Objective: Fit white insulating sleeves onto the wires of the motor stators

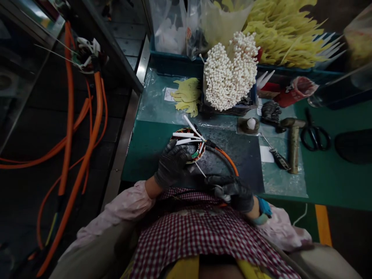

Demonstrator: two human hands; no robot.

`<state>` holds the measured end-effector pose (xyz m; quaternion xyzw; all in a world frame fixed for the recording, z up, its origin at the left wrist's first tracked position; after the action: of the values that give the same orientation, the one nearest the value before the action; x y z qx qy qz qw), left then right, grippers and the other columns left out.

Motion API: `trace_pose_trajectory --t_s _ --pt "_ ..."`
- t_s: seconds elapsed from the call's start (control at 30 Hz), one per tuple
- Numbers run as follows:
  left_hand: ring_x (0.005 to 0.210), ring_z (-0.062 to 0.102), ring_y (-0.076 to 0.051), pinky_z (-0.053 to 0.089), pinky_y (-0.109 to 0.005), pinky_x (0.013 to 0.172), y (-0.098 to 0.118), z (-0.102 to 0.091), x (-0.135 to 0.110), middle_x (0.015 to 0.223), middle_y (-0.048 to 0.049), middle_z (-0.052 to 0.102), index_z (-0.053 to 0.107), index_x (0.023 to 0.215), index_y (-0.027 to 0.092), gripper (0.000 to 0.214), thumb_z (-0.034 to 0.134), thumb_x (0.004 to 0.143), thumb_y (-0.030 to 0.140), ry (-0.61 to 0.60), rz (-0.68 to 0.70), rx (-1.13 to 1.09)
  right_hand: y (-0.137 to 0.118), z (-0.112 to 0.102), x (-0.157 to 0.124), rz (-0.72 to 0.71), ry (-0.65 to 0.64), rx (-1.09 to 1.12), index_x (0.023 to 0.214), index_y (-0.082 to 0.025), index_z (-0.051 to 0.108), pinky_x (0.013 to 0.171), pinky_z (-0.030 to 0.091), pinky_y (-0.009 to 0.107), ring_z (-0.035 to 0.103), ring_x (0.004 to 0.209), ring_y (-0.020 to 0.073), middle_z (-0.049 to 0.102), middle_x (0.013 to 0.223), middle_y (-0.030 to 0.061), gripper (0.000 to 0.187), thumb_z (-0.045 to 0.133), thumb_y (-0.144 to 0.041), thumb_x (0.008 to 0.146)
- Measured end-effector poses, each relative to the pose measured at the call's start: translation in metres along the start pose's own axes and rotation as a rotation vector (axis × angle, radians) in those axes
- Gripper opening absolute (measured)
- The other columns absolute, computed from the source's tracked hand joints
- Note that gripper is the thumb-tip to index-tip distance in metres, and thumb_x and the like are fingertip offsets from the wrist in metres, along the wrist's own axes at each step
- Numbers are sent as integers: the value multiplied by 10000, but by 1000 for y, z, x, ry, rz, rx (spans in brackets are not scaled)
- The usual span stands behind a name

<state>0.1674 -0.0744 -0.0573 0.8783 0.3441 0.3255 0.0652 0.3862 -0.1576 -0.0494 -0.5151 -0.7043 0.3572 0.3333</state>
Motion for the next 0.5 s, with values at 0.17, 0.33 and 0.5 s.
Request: trace_pose_trajectory --t_s 0.17,0.33,0.5 --pt "1235 808 -271 503 -559 1323 5 -7 7 1269 -43 855 731 1279 281 260 736 1042 389 51 20 -43 -4 10 59 -67 93 -150 1269 -308 852 831 694 458 826 948 298 875 1102 93 388 664 -594 1086" --pt "1204 820 -254 477 -541 1337 4 -12 15 1198 -17 880 799 1233 309 219 734 1024 311 32 -34 -112 -11 21 117 -42 -80 -411 1196 -209 879 763 623 417 789 816 297 870 967 125 340 632 -433 1127" --pt "1188 824 -261 461 -536 1344 -1 -8 14 1161 -15 888 835 1112 300 149 744 1017 371 -13 -63 -126 -14 20 132 -17 -95 -198 1141 -224 871 825 632 384 798 868 255 881 1008 75 324 644 -454 1127"
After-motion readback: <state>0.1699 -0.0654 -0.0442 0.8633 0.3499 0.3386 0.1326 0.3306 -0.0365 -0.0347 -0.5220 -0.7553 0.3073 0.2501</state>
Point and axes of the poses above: each hand's wrist, its own x-axis towards the middle knuckle, its own z-axis out of the palm, y = z × x, the point moved 7 cm from there along x, towards the middle knuckle
